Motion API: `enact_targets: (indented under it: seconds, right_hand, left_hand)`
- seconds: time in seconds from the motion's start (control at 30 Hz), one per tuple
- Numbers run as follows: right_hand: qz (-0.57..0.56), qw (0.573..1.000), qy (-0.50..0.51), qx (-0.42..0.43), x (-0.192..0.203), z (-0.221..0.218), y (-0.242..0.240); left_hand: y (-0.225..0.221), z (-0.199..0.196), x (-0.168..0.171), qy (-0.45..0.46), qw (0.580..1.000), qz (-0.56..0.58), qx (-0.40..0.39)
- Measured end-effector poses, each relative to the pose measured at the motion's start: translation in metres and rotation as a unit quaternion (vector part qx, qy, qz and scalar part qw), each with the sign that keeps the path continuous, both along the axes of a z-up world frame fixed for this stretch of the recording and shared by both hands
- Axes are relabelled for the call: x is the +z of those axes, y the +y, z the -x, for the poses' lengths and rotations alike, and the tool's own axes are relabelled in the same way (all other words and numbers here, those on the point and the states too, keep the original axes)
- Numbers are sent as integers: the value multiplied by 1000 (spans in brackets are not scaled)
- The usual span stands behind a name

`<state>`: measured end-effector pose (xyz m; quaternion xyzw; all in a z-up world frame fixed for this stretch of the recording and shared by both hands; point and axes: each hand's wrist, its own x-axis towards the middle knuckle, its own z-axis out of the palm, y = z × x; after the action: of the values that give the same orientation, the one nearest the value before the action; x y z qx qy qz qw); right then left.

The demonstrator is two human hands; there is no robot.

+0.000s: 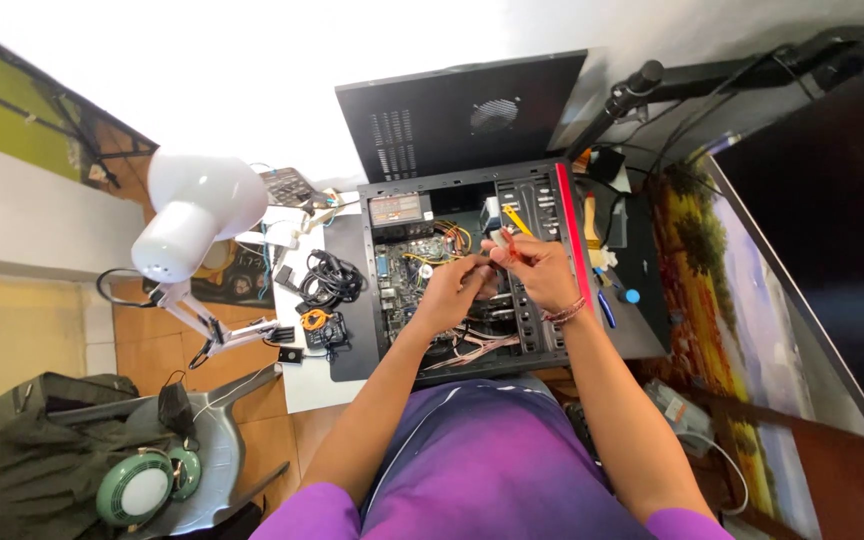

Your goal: Organizing internal power cables and cleaning components inside a computer chassis.

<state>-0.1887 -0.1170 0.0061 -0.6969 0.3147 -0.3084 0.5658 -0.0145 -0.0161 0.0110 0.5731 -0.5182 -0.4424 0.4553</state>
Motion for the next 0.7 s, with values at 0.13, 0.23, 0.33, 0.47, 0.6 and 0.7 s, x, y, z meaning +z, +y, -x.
enact_targets:
  seconds: [0.13, 0.23, 0.33, 0.47, 0.6, 0.7]
  right_hand:
    - [-176, 983, -29, -42, 63, 3, 10]
    - [-55, 992, 91, -61, 49, 26, 10]
    - [125, 971, 202, -23, 67, 32, 14]
    - [128, 967, 199, -95, 66, 33, 15]
    - [137, 973, 164, -82, 64, 32, 15]
    - [118, 970, 188, -96, 57, 31, 16]
  left_hand:
    - [-1, 2, -8, 179, 979, -94, 35]
    - [2, -1, -1, 155, 978, -110, 88]
    - [0, -1, 2, 149, 976, -106, 119]
    - [-2, 1, 11, 149, 974, -117, 127]
    - [-1, 1, 19, 148, 977, -103, 117]
    - [-1, 0, 12, 141, 975, -107, 132]
